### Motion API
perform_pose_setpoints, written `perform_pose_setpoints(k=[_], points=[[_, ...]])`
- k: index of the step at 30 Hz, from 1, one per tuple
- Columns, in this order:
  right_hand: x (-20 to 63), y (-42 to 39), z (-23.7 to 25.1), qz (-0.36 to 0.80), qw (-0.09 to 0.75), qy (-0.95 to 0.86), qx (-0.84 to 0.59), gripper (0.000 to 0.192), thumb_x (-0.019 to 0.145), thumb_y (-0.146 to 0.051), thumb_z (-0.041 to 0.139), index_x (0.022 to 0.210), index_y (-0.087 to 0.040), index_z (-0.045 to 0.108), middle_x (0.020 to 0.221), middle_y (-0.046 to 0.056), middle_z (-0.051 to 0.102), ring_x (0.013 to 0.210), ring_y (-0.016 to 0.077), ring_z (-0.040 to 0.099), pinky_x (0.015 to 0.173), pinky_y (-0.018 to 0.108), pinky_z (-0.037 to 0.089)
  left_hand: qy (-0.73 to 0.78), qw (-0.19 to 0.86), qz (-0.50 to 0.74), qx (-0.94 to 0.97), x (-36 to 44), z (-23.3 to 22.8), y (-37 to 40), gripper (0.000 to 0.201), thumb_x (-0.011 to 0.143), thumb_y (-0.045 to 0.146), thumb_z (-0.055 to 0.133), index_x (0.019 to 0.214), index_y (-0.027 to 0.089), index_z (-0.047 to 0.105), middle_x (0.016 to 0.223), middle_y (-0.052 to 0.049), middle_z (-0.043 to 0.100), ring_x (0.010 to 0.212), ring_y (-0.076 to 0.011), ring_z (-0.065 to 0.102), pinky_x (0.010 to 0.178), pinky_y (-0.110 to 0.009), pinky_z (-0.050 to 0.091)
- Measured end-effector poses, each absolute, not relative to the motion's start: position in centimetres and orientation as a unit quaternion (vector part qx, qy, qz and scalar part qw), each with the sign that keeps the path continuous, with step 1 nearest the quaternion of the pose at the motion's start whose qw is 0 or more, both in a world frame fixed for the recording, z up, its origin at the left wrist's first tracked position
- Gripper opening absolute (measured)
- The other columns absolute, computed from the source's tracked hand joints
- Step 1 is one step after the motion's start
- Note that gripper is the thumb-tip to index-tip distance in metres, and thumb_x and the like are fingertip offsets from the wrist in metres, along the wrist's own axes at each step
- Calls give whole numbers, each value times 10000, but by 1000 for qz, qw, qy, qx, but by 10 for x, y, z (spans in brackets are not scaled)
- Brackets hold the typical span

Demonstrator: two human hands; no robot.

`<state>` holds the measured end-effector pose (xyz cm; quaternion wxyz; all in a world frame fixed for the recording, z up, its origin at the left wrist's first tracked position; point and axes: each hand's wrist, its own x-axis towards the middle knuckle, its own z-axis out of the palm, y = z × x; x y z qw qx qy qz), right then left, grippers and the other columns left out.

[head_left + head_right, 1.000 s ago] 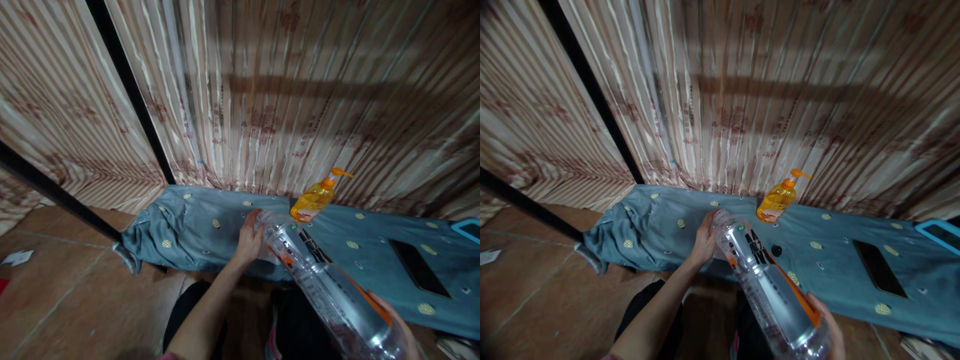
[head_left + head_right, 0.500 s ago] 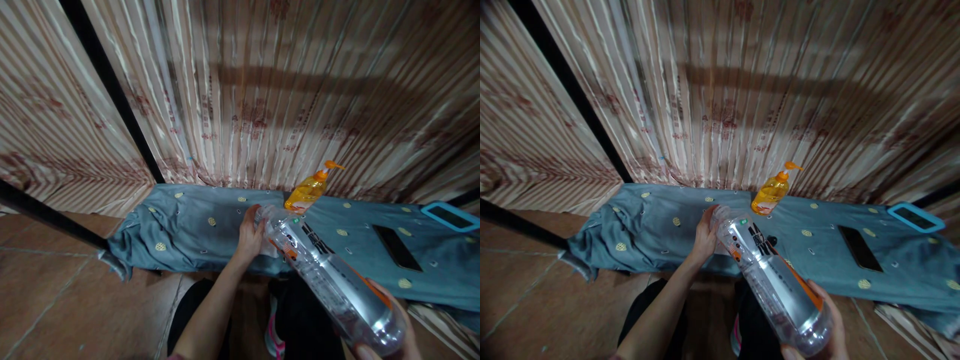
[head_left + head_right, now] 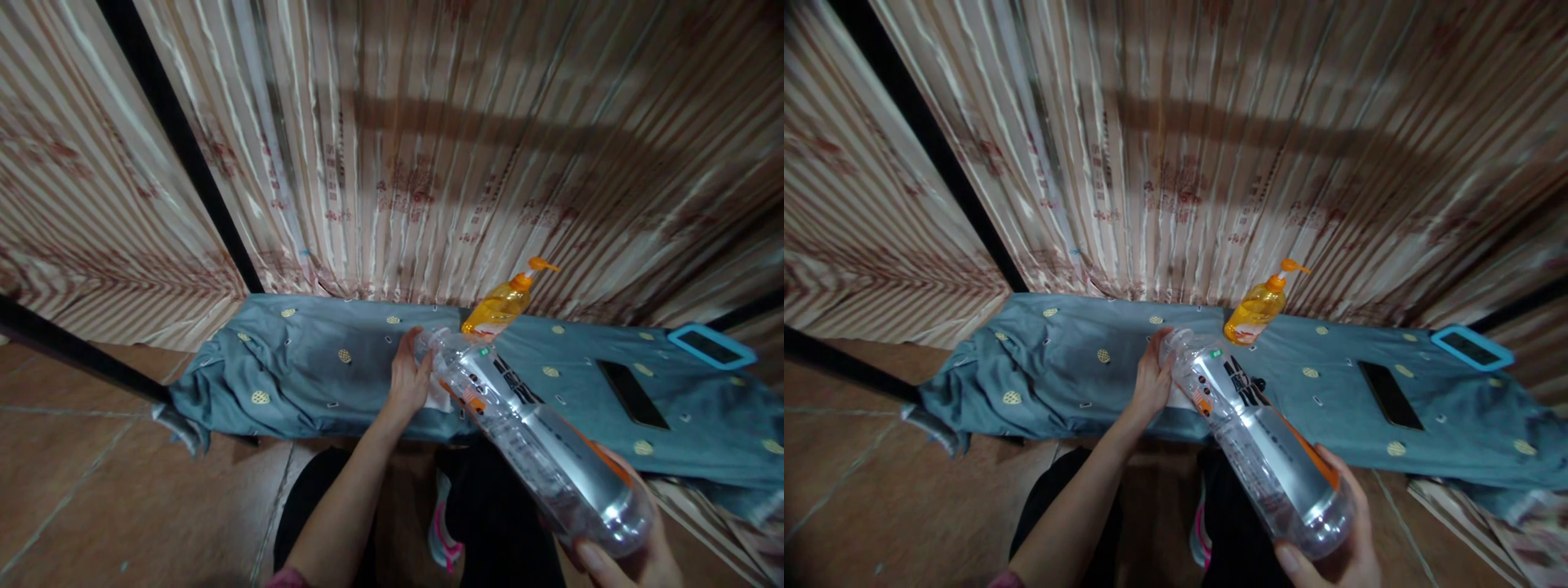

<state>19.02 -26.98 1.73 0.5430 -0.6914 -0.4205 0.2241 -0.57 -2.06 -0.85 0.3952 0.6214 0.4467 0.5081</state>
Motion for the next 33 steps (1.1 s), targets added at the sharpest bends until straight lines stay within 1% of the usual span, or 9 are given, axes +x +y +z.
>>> perform_pose_setpoints(k=[6,10,13,15,19,21,26,30,33], points=[[199,-271,14,252,549,-402,-688,891,803,-561,881,1566,-309,495,1577,135,593,1465,472,559,1154,579,540,441,390,507,629,-8,-5,-22,468,1018,444,576,1394,169,622,1463,-183,704,1398,-345,663,1238,-530,493],[212,-274,8,297,548,-390,-678,895,800,-537,897,1566,-330,482,1613,129,563,1522,465,501,1248,599,424,444,388,503,632,-7,-4,-22,451,1020,448,569,1382,187,631,1455,-164,711,1395,-335,663,1243,-531,491],[213,-275,9,298,553,-389,-674,894,813,-532,891,1575,-329,469,1652,133,519,1565,471,438,1288,624,345,444,391,501,632,-7,-5,-22,454,1017,447,574,1386,189,625,1460,-164,710,1400,-335,661,1246,-534,488],[210,-274,11,295,553,-393,-673,863,829,-524,880,1567,-333,476,1657,133,516,1560,477,445,1272,639,373,439,392,505,632,-6,-5,-22,457,1014,445,578,1385,183,622,1458,-170,711,1397,-339,663,1245,-538,490],[206,-273,12,256,542,-411,-687,809,864,-540,838,1567,-334,494,1614,125,568,1497,489,526,1170,633,518,433,395,514,627,-6,-7,-22,453,1013,460,582,1375,193,635,1458,-163,712,1396,-339,663,1249,-540,489],[207,-274,12,247,531,-419,-694,810,878,-553,822,1578,-325,485,1597,125,583,1473,490,553,1139,623,551,434,395,514,626,-6,-7,-22,448,1011,463,592,1370,199,643,1461,-159,710,1399,-337,661,1251,-538,489],[212,-276,15,260,510,-433,-696,848,890,-543,824,1612,-315,441,1662,128,513,1519,482,501,1190,619,500,440,393,503,631,-6,-7,-21,456,1013,450,586,1388,195,633,1476,-157,704,1414,-331,650,1261,-532,478],[213,-276,18,249,499,-444,-701,853,885,-555,828,1608,-297,455,1645,133,532,1508,479,513,1189,616,503,433,385,501,643,-7,-6,-21,477,1027,454,548,1401,166,618,1483,-183,695,1417,-337,648,1261,-546,473],[213,-276,19,256,500,-444,-698,862,888,-572,817,1612,-292,443,1648,145,527,1519,489,496,1228,660,438,434,379,502,645,-7,-6,-21,467,1032,450,550,1393,161,617,1474,-190,698,1404,-340,657,1253,-553,477]])
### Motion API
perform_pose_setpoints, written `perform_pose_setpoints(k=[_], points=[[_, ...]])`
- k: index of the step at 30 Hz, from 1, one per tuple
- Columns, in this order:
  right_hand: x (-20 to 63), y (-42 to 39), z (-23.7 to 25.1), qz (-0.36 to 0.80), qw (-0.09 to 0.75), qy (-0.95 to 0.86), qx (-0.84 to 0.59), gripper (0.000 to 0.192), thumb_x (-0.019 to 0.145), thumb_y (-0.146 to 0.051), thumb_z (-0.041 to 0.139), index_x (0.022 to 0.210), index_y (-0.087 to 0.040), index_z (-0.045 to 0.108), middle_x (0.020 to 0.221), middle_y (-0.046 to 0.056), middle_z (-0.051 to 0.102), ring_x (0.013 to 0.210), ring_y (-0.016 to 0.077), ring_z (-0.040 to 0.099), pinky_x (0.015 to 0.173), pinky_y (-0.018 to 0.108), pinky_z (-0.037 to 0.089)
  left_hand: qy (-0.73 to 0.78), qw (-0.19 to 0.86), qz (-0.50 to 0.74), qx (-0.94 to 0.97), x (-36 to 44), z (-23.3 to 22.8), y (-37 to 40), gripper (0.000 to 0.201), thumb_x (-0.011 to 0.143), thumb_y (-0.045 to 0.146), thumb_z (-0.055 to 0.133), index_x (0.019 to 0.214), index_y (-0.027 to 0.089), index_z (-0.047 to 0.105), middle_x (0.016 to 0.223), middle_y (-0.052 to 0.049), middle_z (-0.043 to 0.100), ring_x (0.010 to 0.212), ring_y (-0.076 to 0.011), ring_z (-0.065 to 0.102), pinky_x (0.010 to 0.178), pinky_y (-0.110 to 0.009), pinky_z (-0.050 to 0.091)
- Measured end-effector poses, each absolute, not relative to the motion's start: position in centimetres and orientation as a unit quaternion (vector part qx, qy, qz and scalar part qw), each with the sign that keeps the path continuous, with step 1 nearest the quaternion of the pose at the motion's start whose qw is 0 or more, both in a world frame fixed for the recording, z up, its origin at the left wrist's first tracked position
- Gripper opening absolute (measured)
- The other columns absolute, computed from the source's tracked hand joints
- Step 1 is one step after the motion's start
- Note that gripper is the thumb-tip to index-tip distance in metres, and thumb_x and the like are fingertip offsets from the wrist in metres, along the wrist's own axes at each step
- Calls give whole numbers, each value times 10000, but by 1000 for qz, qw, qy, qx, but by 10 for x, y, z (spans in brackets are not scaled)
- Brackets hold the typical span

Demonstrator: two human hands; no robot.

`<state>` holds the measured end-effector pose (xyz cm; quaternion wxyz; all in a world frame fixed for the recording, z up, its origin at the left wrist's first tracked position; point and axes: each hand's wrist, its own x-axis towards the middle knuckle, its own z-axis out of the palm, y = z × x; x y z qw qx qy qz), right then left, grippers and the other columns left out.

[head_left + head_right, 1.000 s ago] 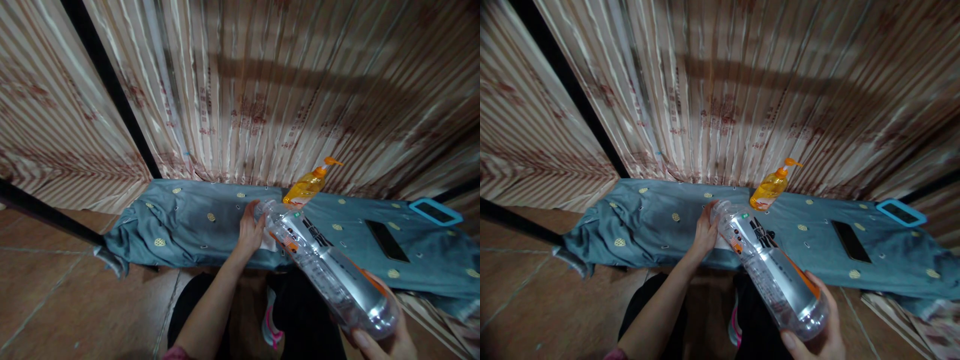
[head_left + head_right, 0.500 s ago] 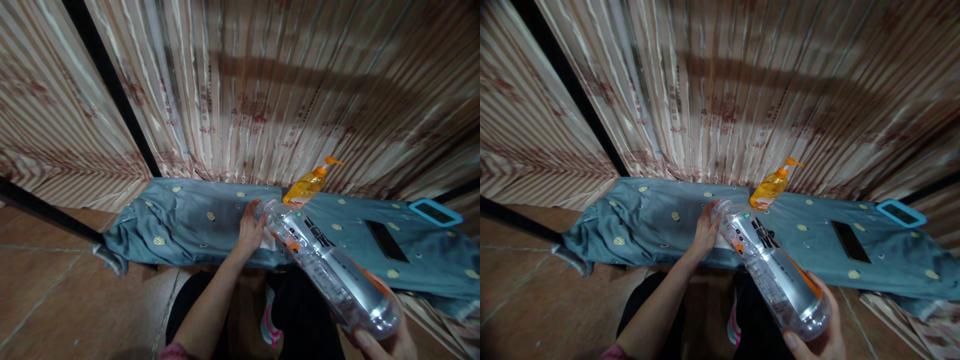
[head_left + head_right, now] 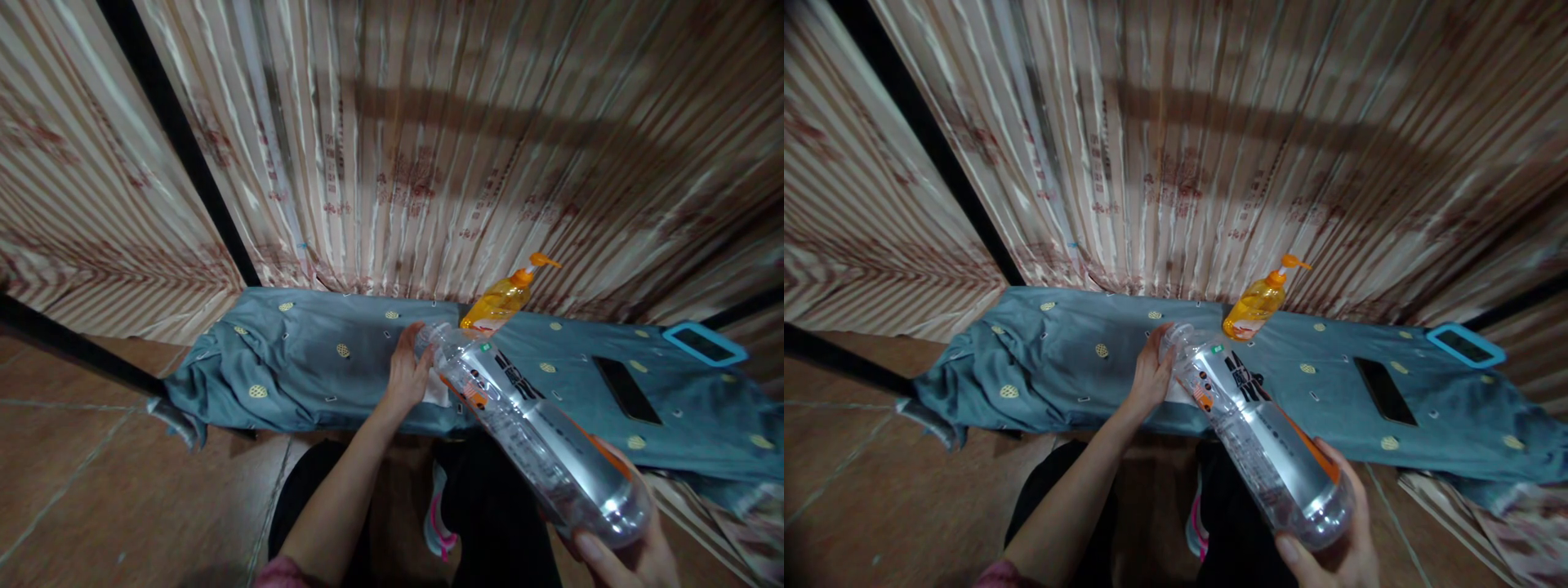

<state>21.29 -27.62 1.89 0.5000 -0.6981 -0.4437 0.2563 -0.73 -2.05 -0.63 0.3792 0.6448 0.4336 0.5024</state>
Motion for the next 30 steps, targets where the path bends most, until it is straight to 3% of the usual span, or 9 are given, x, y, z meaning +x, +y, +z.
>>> perform_pose_setpoints(k=[8,22,30], points=[[210,-275,18,295,513,-422,-686,959,863,-596,826,1649,-336,342,1702,153,432,1573,505,403,1282,730,271,435,387,504,638,-8,-4,-21,442,1028,454,557,1376,195,639,1455,-155,714,1388,-320,663,1246,-518,489],[216,-275,12,276,530,-417,-684,879,841,-523,868,1585,-307,455,1654,157,487,1543,527,435,1263,736,304,430,385,502,644,-9,-6,-21,476,1025,499,553,1377,188,634,1459,-167,711,1401,-335,657,1254,-544,484],[219,-274,13,225,508,-459,-694,893,802,-533,903,1568,-308,504,1531,142,598,1450,510,548,1143,654,532,436,392,501,637,-10,-6,-21,471,1022,513,582,1365,198,654,1448,-154,719,1397,-337,656,1256,-541,482]])
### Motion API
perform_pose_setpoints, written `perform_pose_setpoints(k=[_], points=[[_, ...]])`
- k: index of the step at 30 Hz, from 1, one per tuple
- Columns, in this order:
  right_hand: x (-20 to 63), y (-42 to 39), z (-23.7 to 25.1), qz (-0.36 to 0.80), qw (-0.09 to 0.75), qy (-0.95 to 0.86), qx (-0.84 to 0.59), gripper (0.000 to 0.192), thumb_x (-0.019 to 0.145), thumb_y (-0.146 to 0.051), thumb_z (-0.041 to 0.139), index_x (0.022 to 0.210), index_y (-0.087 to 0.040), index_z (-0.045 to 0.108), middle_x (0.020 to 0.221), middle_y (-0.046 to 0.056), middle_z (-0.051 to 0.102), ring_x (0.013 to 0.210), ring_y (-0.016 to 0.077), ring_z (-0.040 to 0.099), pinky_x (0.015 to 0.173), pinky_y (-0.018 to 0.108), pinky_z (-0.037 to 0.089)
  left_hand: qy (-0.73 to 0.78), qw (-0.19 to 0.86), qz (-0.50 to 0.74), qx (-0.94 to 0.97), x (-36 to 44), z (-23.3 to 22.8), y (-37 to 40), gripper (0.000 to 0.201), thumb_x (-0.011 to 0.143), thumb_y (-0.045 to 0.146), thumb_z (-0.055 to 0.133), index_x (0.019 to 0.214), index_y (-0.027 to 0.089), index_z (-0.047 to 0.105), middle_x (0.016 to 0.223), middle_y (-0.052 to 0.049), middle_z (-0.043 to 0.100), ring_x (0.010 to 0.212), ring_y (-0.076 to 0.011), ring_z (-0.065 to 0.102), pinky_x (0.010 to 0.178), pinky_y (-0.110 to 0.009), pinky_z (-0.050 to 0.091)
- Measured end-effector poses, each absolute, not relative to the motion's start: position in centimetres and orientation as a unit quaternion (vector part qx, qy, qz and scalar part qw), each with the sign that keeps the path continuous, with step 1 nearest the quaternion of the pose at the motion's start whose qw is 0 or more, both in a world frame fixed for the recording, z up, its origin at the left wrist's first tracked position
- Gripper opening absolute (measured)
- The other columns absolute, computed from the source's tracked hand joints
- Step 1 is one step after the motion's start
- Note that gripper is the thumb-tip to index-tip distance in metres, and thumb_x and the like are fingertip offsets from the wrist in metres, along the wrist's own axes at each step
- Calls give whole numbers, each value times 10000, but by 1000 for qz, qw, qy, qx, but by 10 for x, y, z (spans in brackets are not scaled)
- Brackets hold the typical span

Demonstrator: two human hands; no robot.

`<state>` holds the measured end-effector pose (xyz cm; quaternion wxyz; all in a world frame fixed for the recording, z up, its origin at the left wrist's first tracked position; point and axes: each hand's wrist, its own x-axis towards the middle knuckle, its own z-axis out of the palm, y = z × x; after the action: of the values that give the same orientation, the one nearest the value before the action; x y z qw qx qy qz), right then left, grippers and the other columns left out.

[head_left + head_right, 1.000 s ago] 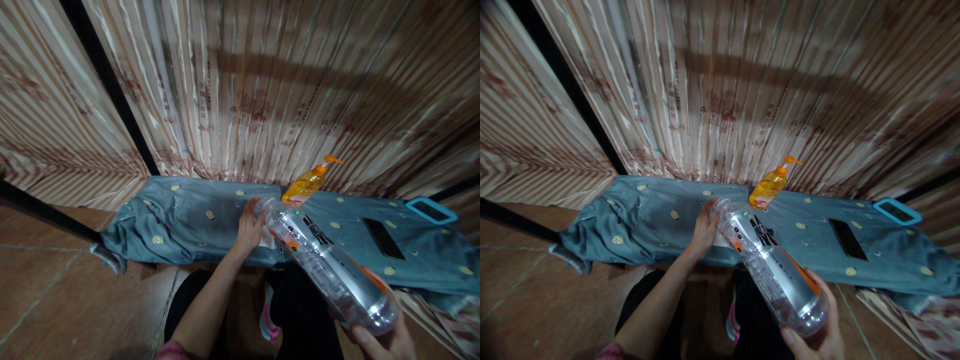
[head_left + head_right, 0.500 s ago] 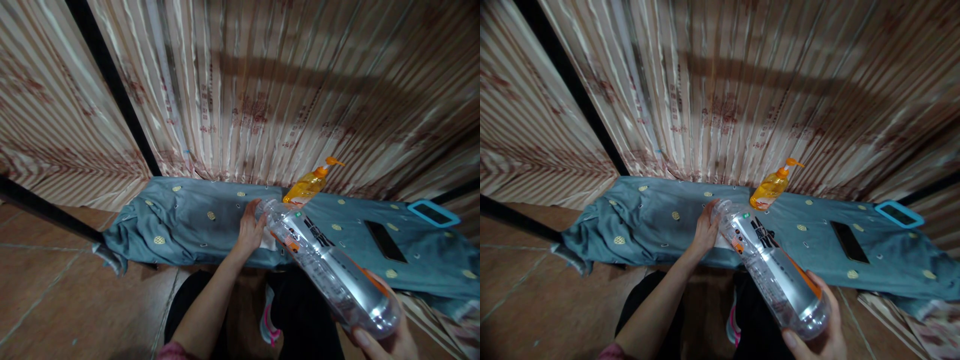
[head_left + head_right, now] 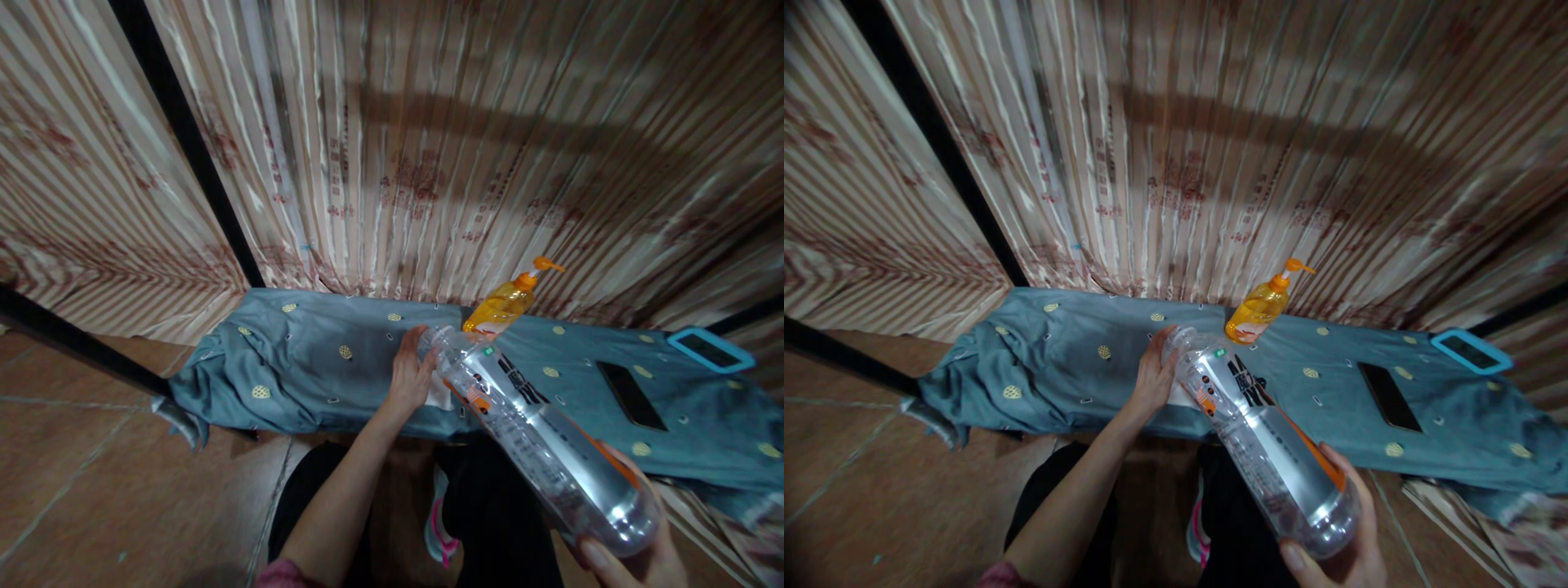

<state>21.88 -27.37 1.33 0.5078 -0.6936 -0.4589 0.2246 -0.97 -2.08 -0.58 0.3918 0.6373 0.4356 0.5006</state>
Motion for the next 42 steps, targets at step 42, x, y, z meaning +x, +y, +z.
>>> perform_pose_setpoints(k=[42], points=[[232,-273,11,176,497,-488,-695,910,778,-542,914,1571,-321,525,1568,115,606,1443,519,551,1130,654,535,418,375,501,658,-10,-11,-19,503,1021,467,546,1412,157,607,1476,-193,692,1412,-343,650,1258,-542,480]])
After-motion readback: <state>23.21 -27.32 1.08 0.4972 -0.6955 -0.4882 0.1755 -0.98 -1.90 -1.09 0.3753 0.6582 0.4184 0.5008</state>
